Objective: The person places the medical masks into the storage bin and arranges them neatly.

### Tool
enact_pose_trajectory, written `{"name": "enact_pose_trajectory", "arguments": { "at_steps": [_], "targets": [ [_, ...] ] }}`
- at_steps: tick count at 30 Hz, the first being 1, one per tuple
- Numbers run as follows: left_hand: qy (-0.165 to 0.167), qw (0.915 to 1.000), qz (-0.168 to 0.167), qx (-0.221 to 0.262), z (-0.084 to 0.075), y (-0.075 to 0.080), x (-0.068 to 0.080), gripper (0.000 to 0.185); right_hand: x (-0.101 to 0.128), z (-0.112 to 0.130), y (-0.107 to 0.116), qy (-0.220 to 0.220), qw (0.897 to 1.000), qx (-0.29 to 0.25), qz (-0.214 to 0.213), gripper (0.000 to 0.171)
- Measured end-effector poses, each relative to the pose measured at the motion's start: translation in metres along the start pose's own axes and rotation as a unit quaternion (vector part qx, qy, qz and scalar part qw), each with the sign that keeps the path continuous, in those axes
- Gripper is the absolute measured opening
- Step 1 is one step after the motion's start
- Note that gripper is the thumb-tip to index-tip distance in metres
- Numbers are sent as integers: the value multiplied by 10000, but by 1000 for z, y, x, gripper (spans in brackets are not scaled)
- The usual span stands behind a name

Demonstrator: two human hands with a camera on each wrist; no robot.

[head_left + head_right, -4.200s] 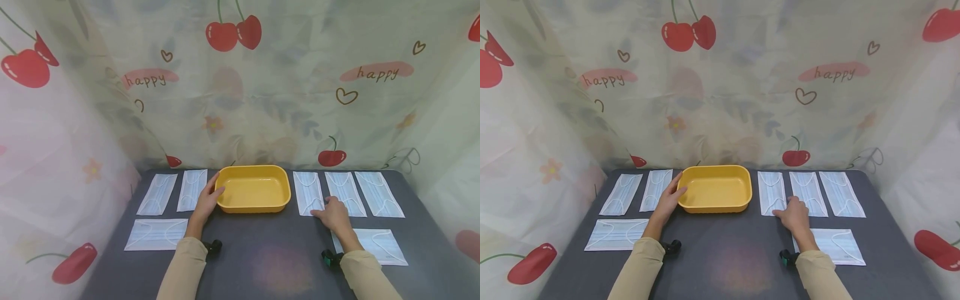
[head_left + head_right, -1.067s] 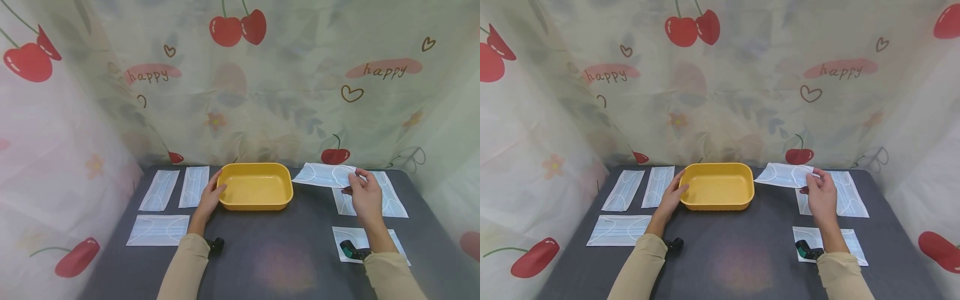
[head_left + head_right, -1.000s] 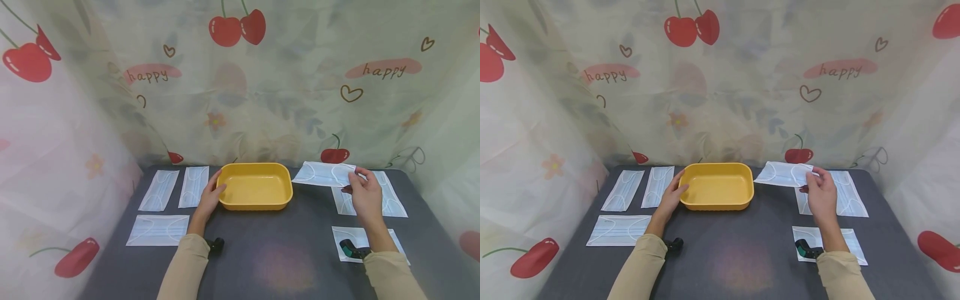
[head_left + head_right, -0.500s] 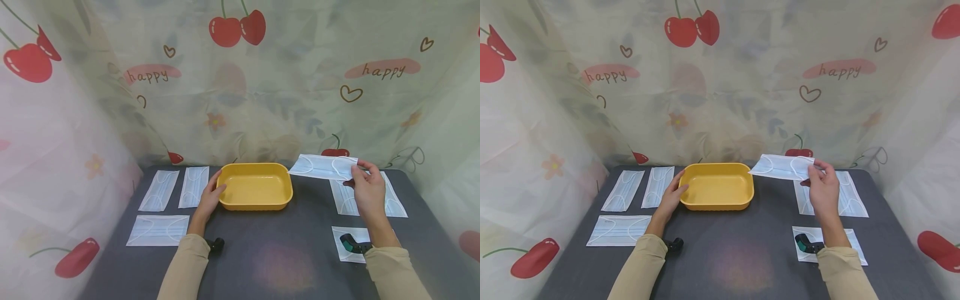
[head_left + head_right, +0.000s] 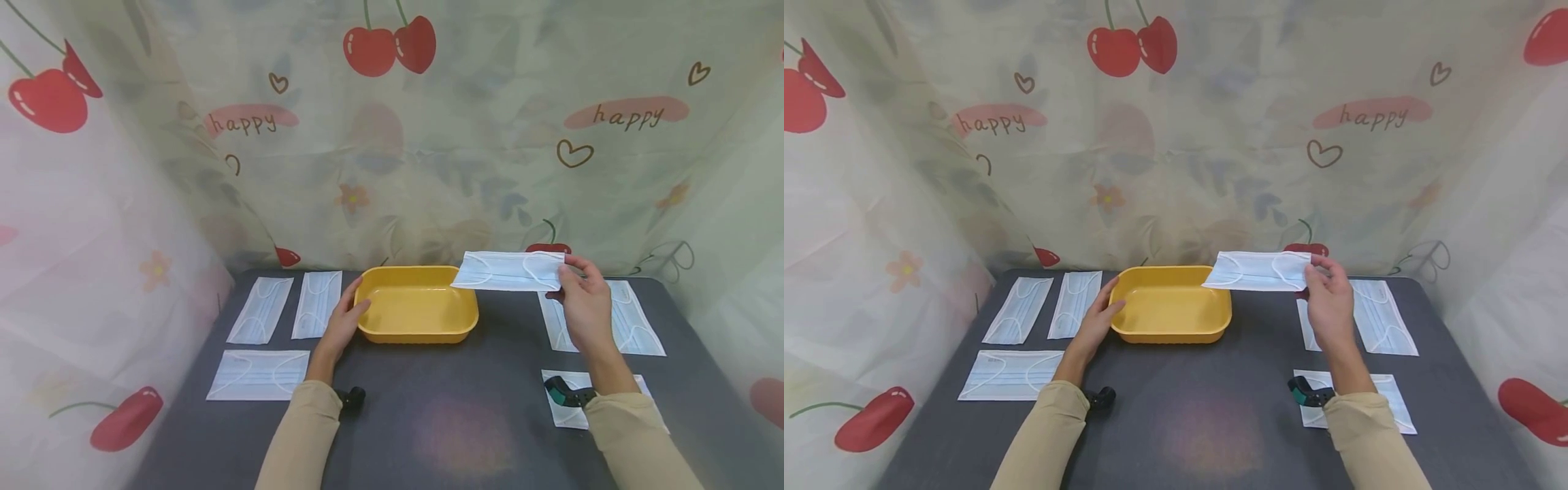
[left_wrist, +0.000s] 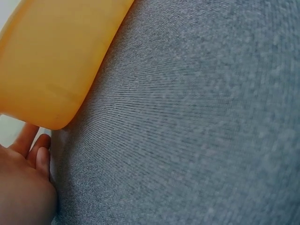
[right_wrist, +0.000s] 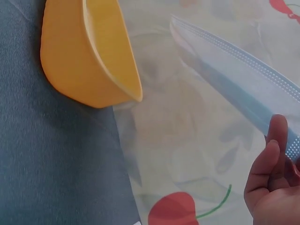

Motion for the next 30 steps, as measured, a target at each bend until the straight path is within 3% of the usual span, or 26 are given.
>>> {"name": "enact_pose_trajectory", "arguments": {
  "at_steps": [13, 18, 24, 30],
  "targets": [
    [-3, 9983, 109, 566, 0, 3, -2, 60, -2, 9, -42, 168, 9970, 675, 336, 44],
    [-72, 9981, 117, 602, -2, 4, -2, 63, -6, 10, -55, 186, 9959, 738, 498, 43],
    [90, 9983, 94, 565, -3, 5, -2, 60, -11, 9, -65, 161, 9949, 754, 656, 38],
    [119, 9982, 75, 575, -3, 6, -1, 58, -13, 7, -73, -29, 9911, 1074, 788, 40]
  ]
}}
Point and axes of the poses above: each hand's wrist, its own x-axis away from the middle knuckle, its own y-axis out of the back of the hand, z = x × y, the point moved 1 cm from there along -x, towards the middle knuckle, and after that the axes turned 13 degrees about -y, right-handed, at the moved point
